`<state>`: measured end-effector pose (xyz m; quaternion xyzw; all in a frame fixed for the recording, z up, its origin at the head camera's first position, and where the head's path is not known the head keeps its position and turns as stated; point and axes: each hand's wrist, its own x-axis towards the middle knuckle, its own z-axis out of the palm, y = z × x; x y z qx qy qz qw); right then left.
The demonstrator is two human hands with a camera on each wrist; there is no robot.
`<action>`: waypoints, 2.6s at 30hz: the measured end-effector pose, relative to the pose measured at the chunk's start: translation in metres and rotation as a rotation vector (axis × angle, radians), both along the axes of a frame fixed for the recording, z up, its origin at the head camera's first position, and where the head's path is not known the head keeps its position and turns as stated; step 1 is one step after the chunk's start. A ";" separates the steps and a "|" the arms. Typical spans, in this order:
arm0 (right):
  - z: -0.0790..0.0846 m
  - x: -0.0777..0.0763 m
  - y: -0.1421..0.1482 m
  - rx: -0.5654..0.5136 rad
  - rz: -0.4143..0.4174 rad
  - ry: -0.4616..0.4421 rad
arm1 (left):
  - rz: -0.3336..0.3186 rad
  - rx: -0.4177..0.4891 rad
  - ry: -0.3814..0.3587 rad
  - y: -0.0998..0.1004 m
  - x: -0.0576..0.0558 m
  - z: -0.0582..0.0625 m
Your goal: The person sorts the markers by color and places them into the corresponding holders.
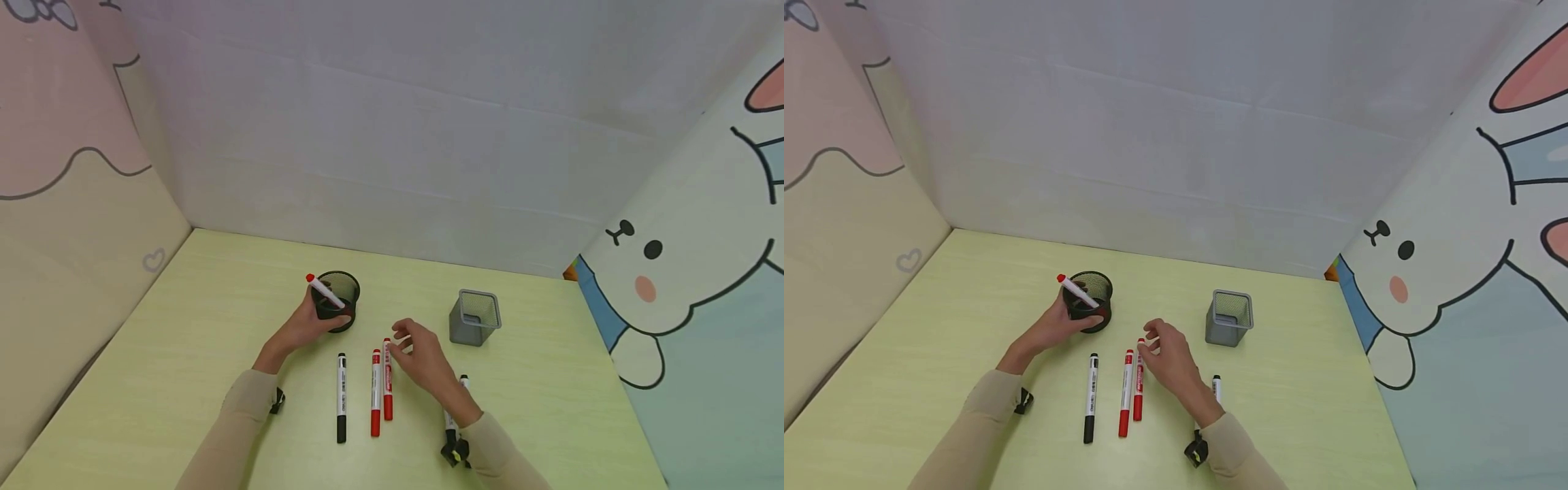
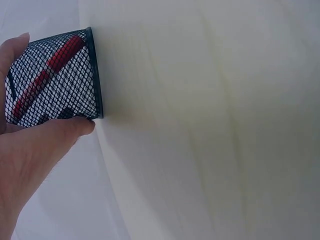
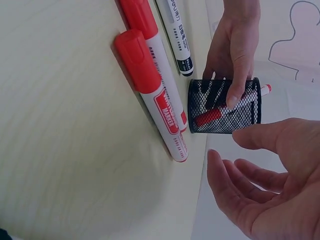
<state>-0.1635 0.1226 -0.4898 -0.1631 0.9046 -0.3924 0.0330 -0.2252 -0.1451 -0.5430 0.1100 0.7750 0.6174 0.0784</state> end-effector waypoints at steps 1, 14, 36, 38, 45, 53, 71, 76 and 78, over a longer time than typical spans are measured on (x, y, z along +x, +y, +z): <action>-0.001 0.001 0.000 0.006 -0.003 -0.007 | -0.003 0.005 0.003 0.000 0.000 0.000; -0.012 0.013 0.003 0.053 -0.059 -0.126 | 0.007 -0.025 0.009 0.000 -0.001 -0.001; -0.023 0.019 0.002 0.098 -0.044 -0.170 | 0.009 -0.043 -0.001 -0.001 0.001 0.001; -0.022 0.019 0.002 0.104 -0.051 -0.187 | 0.007 -0.042 0.003 -0.001 0.001 0.000; -0.022 0.019 0.004 0.074 -0.064 -0.212 | 0.008 -0.035 -0.007 -0.001 0.001 0.000; -0.026 0.016 0.010 0.017 -0.079 -0.222 | 0.007 -0.017 -0.012 0.000 0.002 0.002; -0.024 0.008 0.026 -0.139 -0.127 -0.330 | 0.004 -0.012 -0.019 0.000 0.003 0.004; -0.020 0.008 0.027 -0.191 -0.138 -0.360 | 0.005 -0.017 -0.017 0.000 0.003 0.004; -0.017 0.007 0.027 -0.215 -0.141 -0.369 | 0.005 -0.012 -0.019 0.001 0.002 0.004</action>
